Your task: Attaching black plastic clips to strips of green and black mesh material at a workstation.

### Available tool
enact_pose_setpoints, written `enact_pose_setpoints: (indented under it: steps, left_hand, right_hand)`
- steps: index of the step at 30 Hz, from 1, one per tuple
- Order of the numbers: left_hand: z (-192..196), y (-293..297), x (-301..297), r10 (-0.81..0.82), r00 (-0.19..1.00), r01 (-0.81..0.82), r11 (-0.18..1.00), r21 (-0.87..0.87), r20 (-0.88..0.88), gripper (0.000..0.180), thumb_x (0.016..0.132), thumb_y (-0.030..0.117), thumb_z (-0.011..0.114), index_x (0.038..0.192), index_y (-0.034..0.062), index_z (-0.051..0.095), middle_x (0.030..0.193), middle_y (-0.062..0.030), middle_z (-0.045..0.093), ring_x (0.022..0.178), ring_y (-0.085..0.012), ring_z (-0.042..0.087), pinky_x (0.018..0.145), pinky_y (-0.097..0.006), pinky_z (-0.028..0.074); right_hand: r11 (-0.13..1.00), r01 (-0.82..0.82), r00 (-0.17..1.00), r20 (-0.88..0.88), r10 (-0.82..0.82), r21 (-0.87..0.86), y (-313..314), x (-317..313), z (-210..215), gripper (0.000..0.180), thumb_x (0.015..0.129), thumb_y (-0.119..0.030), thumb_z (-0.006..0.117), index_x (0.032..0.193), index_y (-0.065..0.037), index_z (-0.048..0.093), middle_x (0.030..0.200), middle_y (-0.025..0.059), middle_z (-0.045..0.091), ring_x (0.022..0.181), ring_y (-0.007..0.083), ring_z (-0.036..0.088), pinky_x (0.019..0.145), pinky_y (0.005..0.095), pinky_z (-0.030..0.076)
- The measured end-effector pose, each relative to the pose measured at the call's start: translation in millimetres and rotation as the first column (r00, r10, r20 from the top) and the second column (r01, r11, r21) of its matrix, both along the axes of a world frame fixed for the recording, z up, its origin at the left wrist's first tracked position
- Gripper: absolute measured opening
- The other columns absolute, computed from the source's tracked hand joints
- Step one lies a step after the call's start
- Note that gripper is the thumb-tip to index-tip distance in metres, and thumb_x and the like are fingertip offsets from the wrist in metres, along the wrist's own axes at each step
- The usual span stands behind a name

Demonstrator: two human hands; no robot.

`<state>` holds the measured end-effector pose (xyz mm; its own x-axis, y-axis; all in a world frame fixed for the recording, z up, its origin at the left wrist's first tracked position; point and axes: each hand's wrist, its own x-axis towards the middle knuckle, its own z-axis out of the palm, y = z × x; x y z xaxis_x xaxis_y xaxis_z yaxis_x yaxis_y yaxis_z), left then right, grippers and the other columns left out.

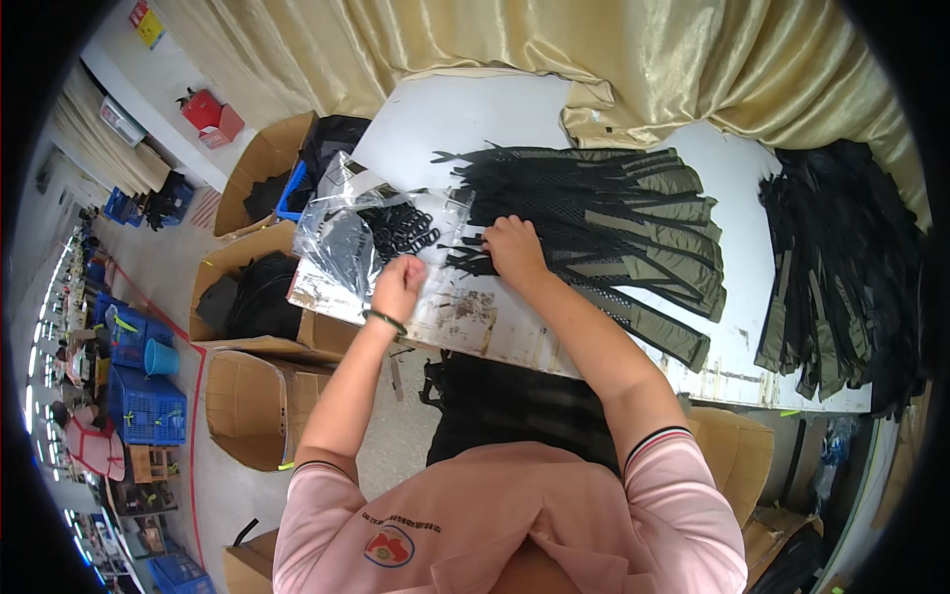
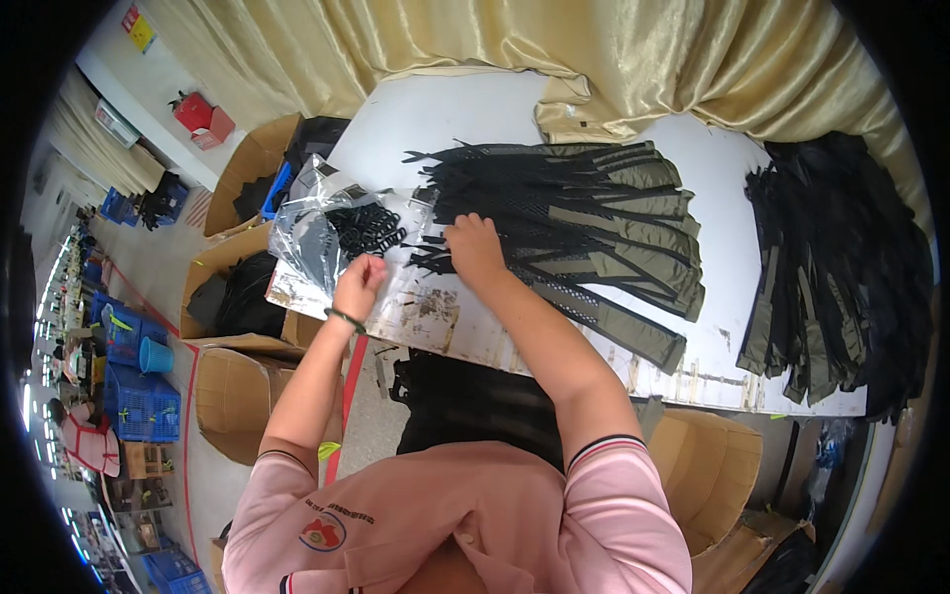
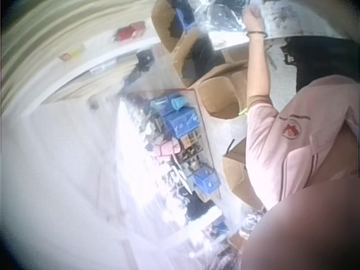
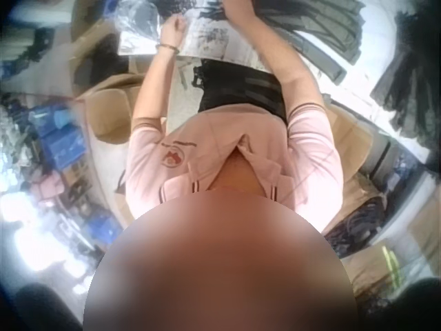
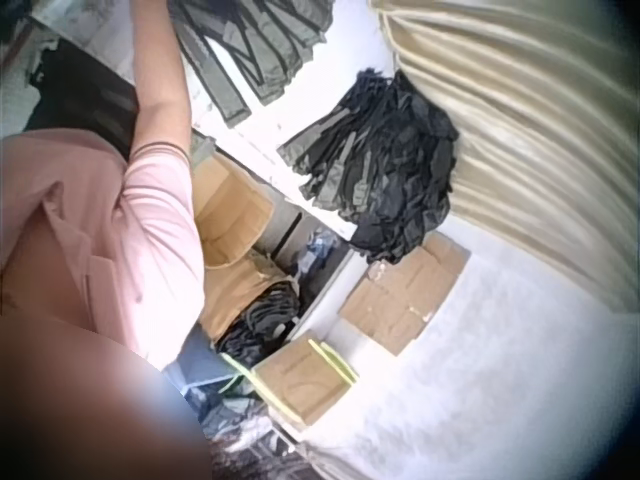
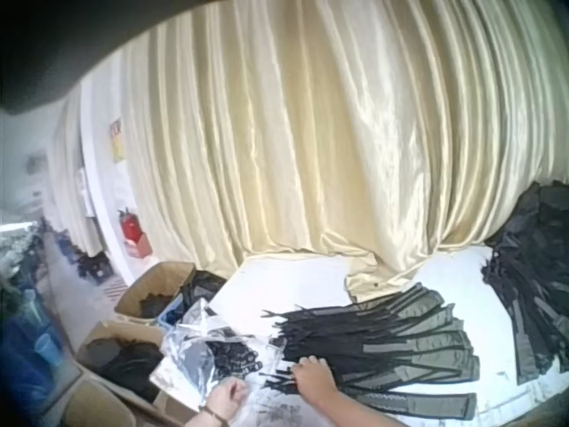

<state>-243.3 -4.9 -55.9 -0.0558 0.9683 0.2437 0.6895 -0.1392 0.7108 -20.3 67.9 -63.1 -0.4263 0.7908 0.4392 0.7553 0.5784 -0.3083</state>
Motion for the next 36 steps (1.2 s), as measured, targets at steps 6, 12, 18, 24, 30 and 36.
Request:
enact_pose_setpoints:
  steps: [6,12,18,24,30,36]
  left_hand:
    - [-23.8,85.1,-22.2,-0.033,0.958,0.019,0.998,-0.052,-0.284,0.016,0.077,0.007,0.064,0.093,0.006,0.061,0.084,-0.0117,0.062,0.081,-0.031,0.06,0.074,-0.037,0.049]
    - [-32.3,105.9,-1.8,-0.094,0.791,0.007,0.989,-0.145,-0.605,0.02,0.073,0.011,0.065,0.093,0.0098,0.064,0.097,-0.0129,0.058,0.096,-0.0323,0.057,0.083,-0.041,0.047]
    - [-18.3,90.4,-3.2,-0.102,0.733,0.071,0.995,-0.073,-0.673,0.016,0.074,0.012,0.063,0.089,0.0101,0.066,0.091,-0.0113,0.061,0.091,-0.0307,0.058,0.077,-0.038,0.048]
    - [-0.8,42.7,2.1,-0.088,0.992,0.088,0.996,-0.006,-0.088,0.006,0.079,0.012,0.064,0.081,0.0067,0.064,0.073,-0.0052,0.063,0.066,-0.0218,0.062,0.064,-0.033,0.048]
    - [-12.2,-35.6,36.2,0.213,0.169,0.413,0.871,-0.265,0.962,0.01,0.088,0.014,0.06,0.096,0.0079,0.059,0.085,-0.006,0.066,0.067,-0.0179,0.063,0.064,-0.03,0.05]
    - [-22.0,-64.3,69.4,0.349,-0.114,0.529,0.814,-0.24,0.93,0.01,0.089,0.022,0.059,0.093,0.0132,0.059,0.087,-0.0014,0.064,0.074,-0.0163,0.06,0.071,-0.033,0.046]
  right_hand:
    - [0.972,-0.165,0.891,-0.448,0.074,-0.168,-25.9,-0.5,-5.1,0.008,0.082,-0.011,0.058,0.088,-0.006,0.062,0.088,0.0119,0.058,0.079,0.0329,0.059,0.067,0.0408,0.047]
    - [0.934,-0.25,0.94,-0.297,0.17,-0.257,-67.3,13.5,-15.6,0.016,0.083,-0.013,0.058,0.097,-0.006,0.061,0.087,0.0122,0.057,0.078,0.0325,0.06,0.067,0.0401,0.05]
    - [0.932,-0.088,0.995,-0.082,0.063,-0.351,-72.3,19.2,-22.2,0.02,0.085,-0.014,0.056,0.102,-0.006,0.061,0.093,0.0126,0.058,0.085,0.0325,0.06,0.074,0.0386,0.05]
    - [0.962,-0.171,0.972,-0.193,0.13,-0.213,-86.1,35.8,3.5,0.021,0.082,-0.016,0.059,0.102,-0.007,0.06,0.09,0.0131,0.056,0.078,0.0315,0.06,0.065,0.0396,0.05]
    - [0.933,-0.207,0.934,-0.344,0.099,-0.293,-100.4,43.9,17.0,0.018,0.081,-0.015,0.063,0.097,-0.009,0.067,0.081,0.0089,0.059,0.072,0.0271,0.06,0.059,0.0336,0.049]
    - [0.588,-0.435,0.727,-0.651,-0.217,-0.681,-107.1,53.8,19.1,0.016,0.084,-0.006,0.059,0.098,0.0,0.065,0.074,0.0035,0.063,0.062,0.0094,0.055,0.059,0.0227,0.046]
